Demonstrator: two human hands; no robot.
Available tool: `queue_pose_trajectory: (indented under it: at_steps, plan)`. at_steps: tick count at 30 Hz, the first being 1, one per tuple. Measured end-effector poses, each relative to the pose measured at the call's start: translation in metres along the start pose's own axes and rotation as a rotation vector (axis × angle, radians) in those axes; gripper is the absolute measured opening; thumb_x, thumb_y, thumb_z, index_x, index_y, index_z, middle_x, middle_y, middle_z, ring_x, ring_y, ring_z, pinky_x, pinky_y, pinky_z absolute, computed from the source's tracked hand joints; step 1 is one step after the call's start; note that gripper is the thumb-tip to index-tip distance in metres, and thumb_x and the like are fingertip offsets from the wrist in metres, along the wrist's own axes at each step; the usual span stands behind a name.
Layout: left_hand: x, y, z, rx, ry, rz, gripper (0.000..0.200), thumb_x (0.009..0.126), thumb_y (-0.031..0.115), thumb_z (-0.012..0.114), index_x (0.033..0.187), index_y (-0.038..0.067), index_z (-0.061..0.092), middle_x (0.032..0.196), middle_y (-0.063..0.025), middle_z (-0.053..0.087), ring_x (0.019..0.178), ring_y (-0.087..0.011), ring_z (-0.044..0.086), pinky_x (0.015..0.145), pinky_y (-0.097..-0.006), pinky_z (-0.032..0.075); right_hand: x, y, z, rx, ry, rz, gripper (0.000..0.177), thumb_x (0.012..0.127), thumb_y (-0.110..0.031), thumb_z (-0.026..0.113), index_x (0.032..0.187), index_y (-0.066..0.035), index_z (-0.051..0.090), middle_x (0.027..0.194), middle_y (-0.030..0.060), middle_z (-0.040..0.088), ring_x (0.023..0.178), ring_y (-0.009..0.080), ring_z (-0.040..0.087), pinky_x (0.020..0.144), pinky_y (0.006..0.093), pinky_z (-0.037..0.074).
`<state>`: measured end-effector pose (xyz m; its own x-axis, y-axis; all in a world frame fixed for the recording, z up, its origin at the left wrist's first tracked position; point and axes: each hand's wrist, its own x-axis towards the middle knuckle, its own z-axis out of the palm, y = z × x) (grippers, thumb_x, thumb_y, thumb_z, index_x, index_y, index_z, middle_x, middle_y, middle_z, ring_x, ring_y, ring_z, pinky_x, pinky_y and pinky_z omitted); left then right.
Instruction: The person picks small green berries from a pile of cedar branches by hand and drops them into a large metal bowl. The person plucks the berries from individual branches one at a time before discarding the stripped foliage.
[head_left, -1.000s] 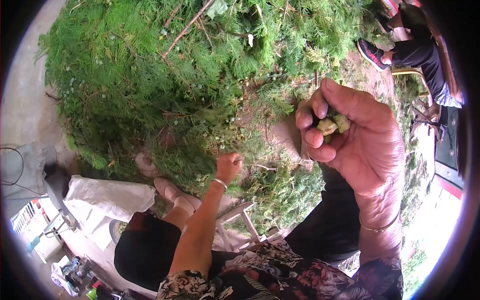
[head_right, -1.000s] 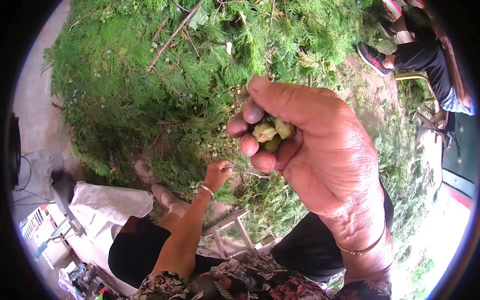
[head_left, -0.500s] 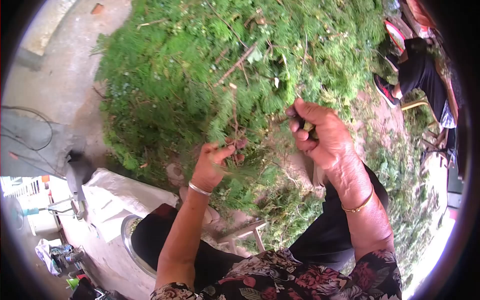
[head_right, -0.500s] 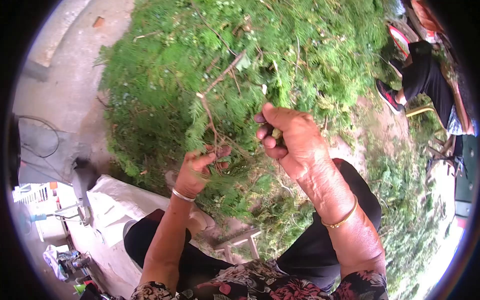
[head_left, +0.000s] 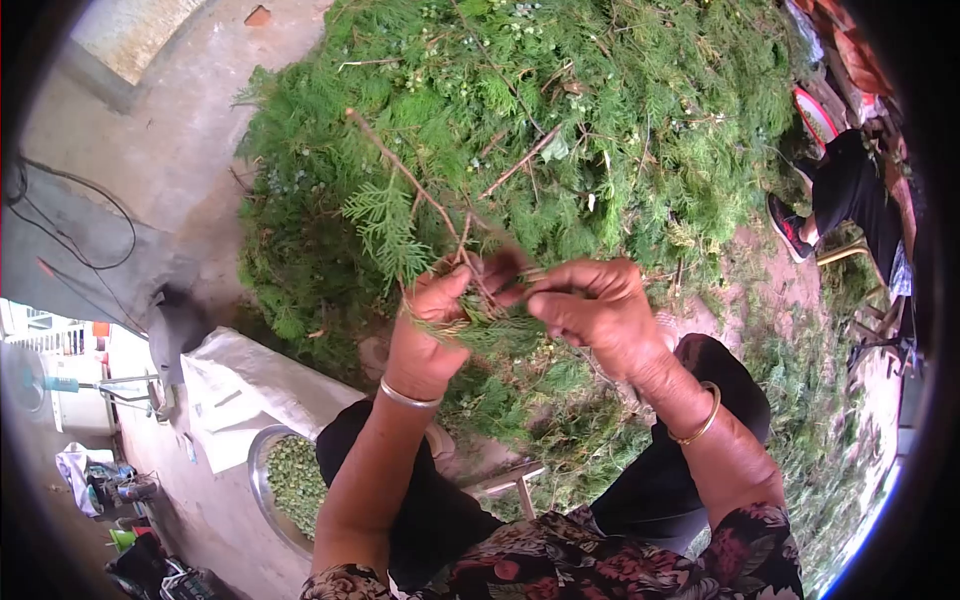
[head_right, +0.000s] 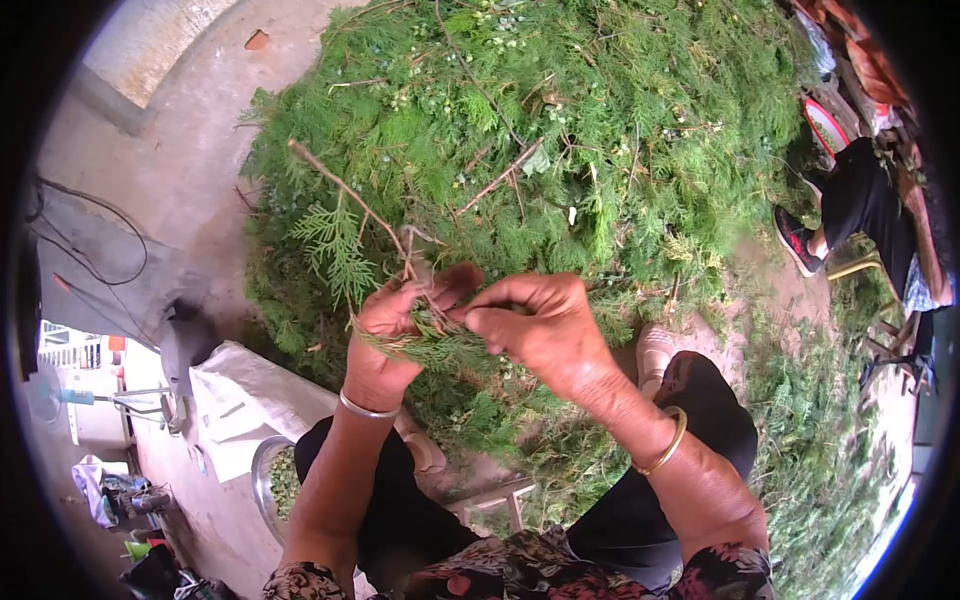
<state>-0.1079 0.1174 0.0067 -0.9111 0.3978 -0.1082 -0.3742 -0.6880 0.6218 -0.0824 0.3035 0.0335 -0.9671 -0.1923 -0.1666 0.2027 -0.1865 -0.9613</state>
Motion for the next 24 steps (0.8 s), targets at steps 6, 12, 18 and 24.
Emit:
queue_pose_trajectory:
  at_steps: [6, 12, 18, 24]
  plan:
    - [0.008, -0.018, 0.002, -0.042, 0.008, -0.073, 0.033, 0.089, 0.013, 0.050, 0.111, -0.011, 0.052, 0.112, -0.0228, 0.058, 0.105, -0.0297, 0.058, 0.096, -0.0392, 0.043, 0.000, 0.019, 0.019, -0.521, 0.099, -0.385, 0.013, 0.075, -0.001, 0.063, 0.088, -0.001, 0.066, 0.067, 0.0121, 0.062, 0.056, 0.0157, 0.060, 0.054, 0.0288, 0.049]
    - [0.007, -0.030, 0.008, 0.107, -0.041, -0.011, 0.038, 0.093, 0.018, 0.046, 0.120, -0.009, 0.046, 0.119, -0.0226, 0.054, 0.115, -0.0305, 0.051, 0.102, -0.0410, 0.037, 0.009, 0.040, 0.014, -0.932, 0.070, -0.506, 0.012, 0.071, -0.002, 0.062, 0.082, -0.003, 0.058, 0.065, 0.0188, 0.057, 0.061, 0.0378, 0.058, 0.054, 0.0416, 0.048]
    - [0.003, -0.020, 0.008, 0.033, 0.107, -0.042, 0.037, 0.085, 0.006, 0.058, 0.118, -0.008, 0.048, 0.110, -0.0139, 0.059, 0.101, -0.0212, 0.057, 0.094, -0.0343, 0.042, 0.009, 0.024, 0.017, -0.780, 0.066, -0.356, 0.014, 0.071, -0.006, 0.060, 0.077, 0.002, 0.050, 0.065, 0.0237, 0.057, 0.066, 0.0434, 0.058, 0.058, 0.0471, 0.048]
    - [0.001, -0.025, 0.007, 0.261, 0.291, -0.066, 0.026, 0.084, 0.010, 0.062, 0.107, -0.001, 0.056, 0.092, -0.0073, 0.064, 0.080, -0.0141, 0.061, 0.072, -0.0271, 0.050, 0.004, 0.022, 0.024, -0.595, 0.042, -0.169, 0.017, 0.074, -0.007, 0.059, 0.084, 0.004, 0.052, 0.068, 0.0259, 0.058, 0.069, 0.0440, 0.059, 0.059, 0.0466, 0.049]
